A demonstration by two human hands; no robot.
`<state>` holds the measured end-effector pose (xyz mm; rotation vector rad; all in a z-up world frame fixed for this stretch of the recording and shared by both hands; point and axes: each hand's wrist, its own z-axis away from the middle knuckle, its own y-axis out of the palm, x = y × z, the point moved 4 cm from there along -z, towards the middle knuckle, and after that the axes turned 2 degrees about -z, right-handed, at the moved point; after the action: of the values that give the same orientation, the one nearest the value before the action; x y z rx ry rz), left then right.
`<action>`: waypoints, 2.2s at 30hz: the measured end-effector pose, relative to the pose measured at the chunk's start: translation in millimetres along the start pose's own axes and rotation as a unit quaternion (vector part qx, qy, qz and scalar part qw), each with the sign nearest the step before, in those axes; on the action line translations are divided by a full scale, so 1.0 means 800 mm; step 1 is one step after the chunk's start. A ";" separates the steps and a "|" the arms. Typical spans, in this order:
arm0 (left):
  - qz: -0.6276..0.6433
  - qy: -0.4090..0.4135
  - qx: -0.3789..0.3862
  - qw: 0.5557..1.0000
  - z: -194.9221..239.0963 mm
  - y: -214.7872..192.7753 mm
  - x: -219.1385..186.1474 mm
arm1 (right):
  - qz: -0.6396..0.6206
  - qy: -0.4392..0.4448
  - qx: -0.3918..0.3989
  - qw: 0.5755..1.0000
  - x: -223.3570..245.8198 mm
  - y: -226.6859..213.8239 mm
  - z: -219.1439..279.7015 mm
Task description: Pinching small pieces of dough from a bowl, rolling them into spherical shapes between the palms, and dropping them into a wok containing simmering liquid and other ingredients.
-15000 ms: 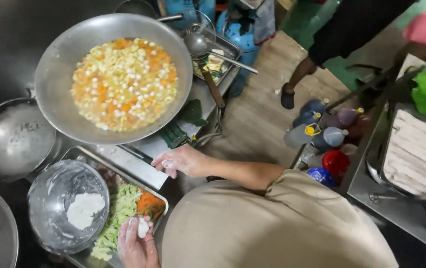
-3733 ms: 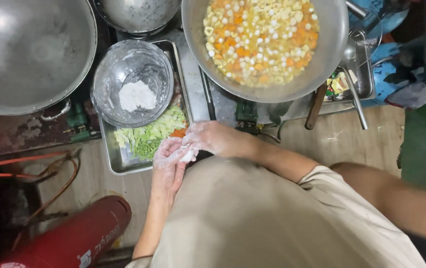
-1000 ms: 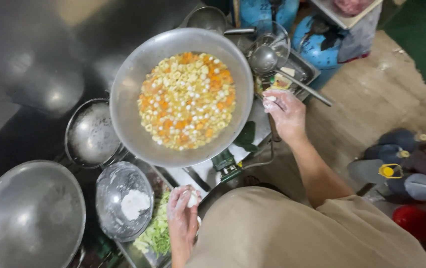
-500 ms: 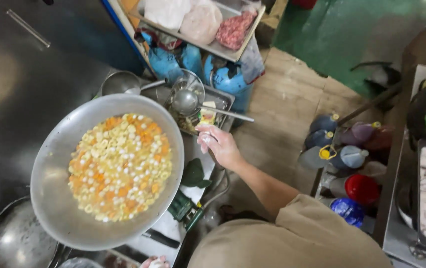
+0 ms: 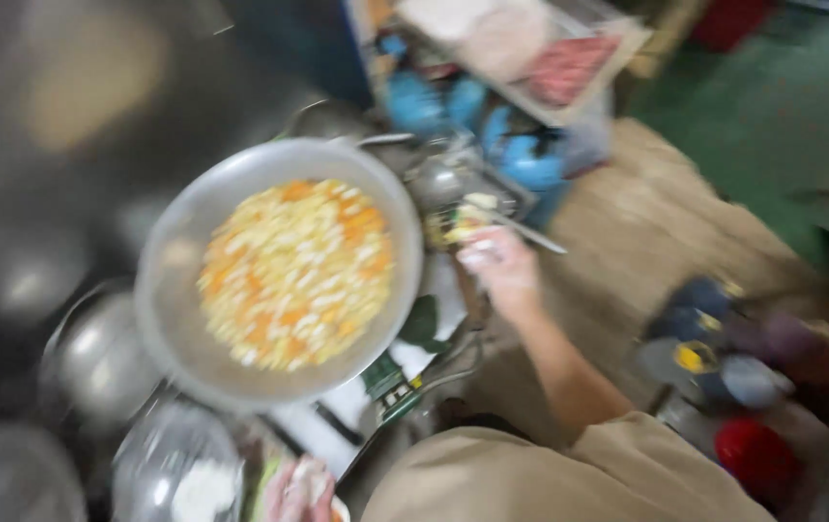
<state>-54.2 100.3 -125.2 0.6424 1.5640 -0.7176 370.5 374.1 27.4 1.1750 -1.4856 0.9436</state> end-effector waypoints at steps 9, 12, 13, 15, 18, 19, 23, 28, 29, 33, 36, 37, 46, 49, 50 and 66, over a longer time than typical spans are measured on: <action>0.296 -0.250 -0.124 0.913 0.051 0.004 -0.153 | -0.219 0.021 0.102 0.970 0.079 0.076 -0.030; -0.132 0.196 0.075 0.969 0.066 0.015 -0.262 | -0.049 0.024 0.105 0.993 0.106 0.097 -0.039; -0.160 0.150 0.072 0.973 0.069 0.015 -0.274 | -0.043 -0.051 0.133 0.989 0.108 0.104 -0.043; -0.191 0.102 0.070 0.974 0.070 0.012 -0.257 | -0.038 -0.122 0.159 0.979 0.112 0.116 -0.055; 0.314 -0.182 -0.132 0.922 0.080 -0.012 -0.174 | 0.020 -0.249 0.152 0.956 0.126 0.138 -0.078; 0.308 -0.187 -0.138 0.923 0.084 -0.012 -0.177 | 0.034 -0.281 0.142 0.948 0.127 0.145 -0.085; 0.292 -0.206 -0.157 0.921 0.087 -0.019 -0.168 | 0.229 -0.185 0.302 0.907 0.017 0.197 -0.142; 0.260 -0.254 -0.149 0.920 0.084 -0.002 -0.201 | 0.276 -0.193 0.265 0.904 0.008 0.200 -0.105; 0.248 -0.258 -0.146 0.922 0.085 0.002 -0.203 | 0.252 -0.195 0.242 0.916 0.009 0.195 -0.089; 0.281 -0.269 -0.049 0.920 0.058 0.018 -0.205 | 0.237 0.082 0.395 0.884 0.124 0.231 0.066; 0.264 -0.288 0.013 0.920 0.040 0.030 -0.188 | 0.100 -0.083 0.665 0.736 0.117 0.257 0.187; 0.290 -0.294 0.024 0.910 0.034 0.032 -0.175 | 0.071 -0.226 0.644 0.727 0.116 0.256 0.211; -0.171 0.233 0.295 0.911 -0.013 0.035 -0.224 | 0.034 -0.347 0.555 0.756 0.086 0.265 0.254; 0.024 -0.024 0.227 0.973 -0.030 0.041 -0.177 | 0.107 -0.286 0.530 0.791 0.071 0.261 0.251; 0.206 -0.272 0.140 0.930 -0.029 0.044 -0.147 | 0.144 -0.275 0.524 0.793 0.069 0.261 0.248; 0.232 -0.253 0.161 0.925 -0.025 0.040 -0.187 | 0.177 -0.413 0.442 0.776 0.089 0.258 0.272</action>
<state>-27.1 136.9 22.0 0.9438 0.7800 -0.7076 116.9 199.9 49.8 2.2524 -2.0657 1.6034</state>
